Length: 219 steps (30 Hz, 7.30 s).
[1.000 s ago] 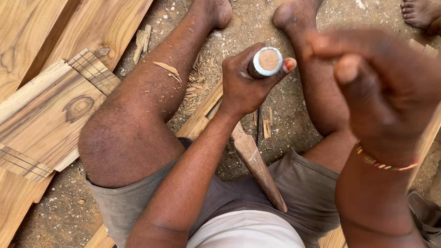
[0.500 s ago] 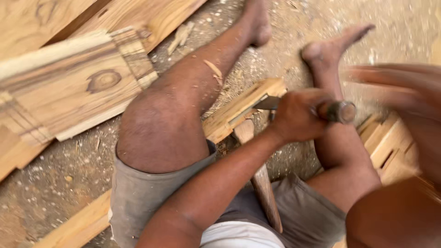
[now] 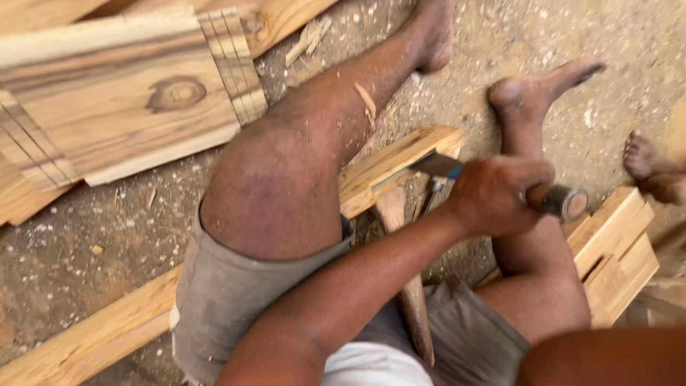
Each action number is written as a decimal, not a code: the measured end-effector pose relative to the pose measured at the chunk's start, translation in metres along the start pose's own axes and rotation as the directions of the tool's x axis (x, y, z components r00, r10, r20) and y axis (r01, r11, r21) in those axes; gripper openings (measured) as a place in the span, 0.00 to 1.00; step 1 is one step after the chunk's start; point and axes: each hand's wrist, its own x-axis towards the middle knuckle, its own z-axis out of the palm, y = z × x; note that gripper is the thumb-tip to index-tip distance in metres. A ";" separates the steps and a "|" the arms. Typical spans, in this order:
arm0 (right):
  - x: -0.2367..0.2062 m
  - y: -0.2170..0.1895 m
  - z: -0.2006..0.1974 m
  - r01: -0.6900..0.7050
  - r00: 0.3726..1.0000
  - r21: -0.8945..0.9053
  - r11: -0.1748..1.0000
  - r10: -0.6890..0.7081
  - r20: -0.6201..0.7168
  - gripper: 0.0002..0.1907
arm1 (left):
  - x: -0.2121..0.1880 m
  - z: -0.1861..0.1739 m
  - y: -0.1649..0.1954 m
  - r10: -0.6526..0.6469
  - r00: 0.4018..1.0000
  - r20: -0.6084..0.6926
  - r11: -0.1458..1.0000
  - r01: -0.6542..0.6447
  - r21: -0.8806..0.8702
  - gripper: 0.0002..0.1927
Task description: The person carves a wooden piece by striking a chisel with a wooden mallet, clearing out wood chips and shaping a slot inside the lumber.
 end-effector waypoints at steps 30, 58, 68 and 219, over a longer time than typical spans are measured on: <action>-0.021 0.040 -0.027 -0.238 0.969 0.580 0.779 0.153 0.192 0.16 | -0.006 0.008 -0.013 -0.002 0.996 -0.085 1.000 0.004 0.021 0.11; 0.039 0.012 0.030 0.033 0.999 -0.328 0.944 -0.022 0.038 0.18 | -0.006 -0.002 -0.023 0.069 0.976 -0.206 0.997 -0.063 0.032 0.20; 0.011 0.005 -0.002 -0.179 0.973 -0.148 0.973 0.197 0.123 0.16 | -0.007 0.013 -0.005 -0.055 0.976 -0.211 0.997 0.041 -0.071 0.12; 0.019 0.017 0.035 0.008 0.993 -0.230 0.973 -0.035 -0.115 0.08 | -0.031 0.017 -0.021 -0.108 0.986 -0.127 0.994 0.110 0.011 0.20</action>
